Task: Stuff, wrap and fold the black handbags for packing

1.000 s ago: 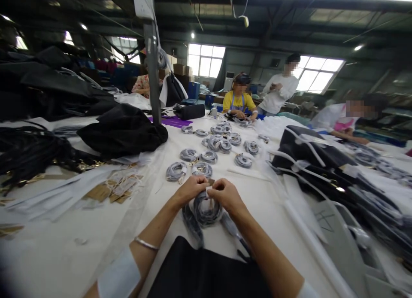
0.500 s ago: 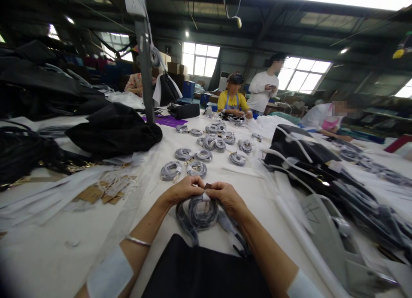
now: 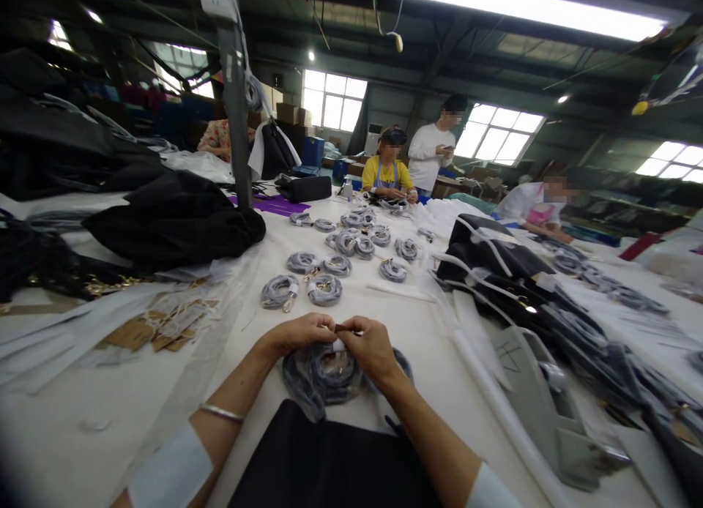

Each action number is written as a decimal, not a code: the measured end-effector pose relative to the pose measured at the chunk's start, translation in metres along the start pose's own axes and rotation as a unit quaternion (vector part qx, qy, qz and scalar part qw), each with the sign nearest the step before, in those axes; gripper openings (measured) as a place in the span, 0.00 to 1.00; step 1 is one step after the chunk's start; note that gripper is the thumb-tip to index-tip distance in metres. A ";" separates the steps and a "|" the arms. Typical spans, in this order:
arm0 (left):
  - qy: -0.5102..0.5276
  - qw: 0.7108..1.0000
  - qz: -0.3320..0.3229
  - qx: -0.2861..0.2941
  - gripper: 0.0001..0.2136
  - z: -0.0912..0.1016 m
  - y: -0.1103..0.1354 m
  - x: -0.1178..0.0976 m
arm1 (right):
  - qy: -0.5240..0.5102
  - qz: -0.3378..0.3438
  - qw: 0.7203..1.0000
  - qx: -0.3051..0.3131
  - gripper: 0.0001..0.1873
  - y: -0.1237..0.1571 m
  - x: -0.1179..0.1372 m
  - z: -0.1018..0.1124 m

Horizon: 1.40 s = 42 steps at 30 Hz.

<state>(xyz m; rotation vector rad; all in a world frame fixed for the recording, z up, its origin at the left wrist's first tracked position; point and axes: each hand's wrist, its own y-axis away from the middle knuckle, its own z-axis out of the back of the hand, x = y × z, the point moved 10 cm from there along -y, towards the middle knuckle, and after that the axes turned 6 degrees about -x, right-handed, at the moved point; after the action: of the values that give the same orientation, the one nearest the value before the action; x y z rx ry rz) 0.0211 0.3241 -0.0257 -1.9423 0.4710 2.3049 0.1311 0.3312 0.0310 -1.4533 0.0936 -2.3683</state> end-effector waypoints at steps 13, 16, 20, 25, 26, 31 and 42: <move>0.175 0.983 0.056 -0.019 0.12 -0.002 0.000 0.013 | 0.208 0.314 0.917 0.136 0.14 0.031 0.048 -0.013; 0.174 0.983 0.054 -0.017 0.11 -0.001 0.002 0.012 | 0.209 0.314 0.915 0.143 0.14 0.034 0.053 -0.013; 0.182 0.982 0.043 0.015 0.12 -0.005 0.004 0.007 | 0.122 0.200 0.969 0.081 0.10 0.017 0.033 -0.005; 0.142 0.988 0.051 -0.015 0.16 -0.002 0.003 0.009 | 0.133 0.180 0.973 0.050 0.07 0.007 0.020 -0.008; 0.131 0.990 0.049 -0.018 0.16 -0.002 0.002 0.008 | 0.144 0.185 0.971 0.050 0.06 0.005 0.019 -0.009; 0.074 0.996 0.027 -0.042 0.18 0.002 -0.005 0.003 | 0.213 0.227 0.949 0.047 0.06 0.003 0.019 -0.018; 0.071 0.995 0.039 -0.057 0.21 0.005 -0.003 0.002 | 0.142 -0.039 0.964 -0.220 0.06 0.066 -0.002 0.225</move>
<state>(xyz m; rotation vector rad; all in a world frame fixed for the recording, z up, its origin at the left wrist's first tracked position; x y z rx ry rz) 0.0169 0.3283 -0.0278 -2.1906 0.4449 2.2972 0.3457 0.2996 0.1191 -1.2934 0.6885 -2.7270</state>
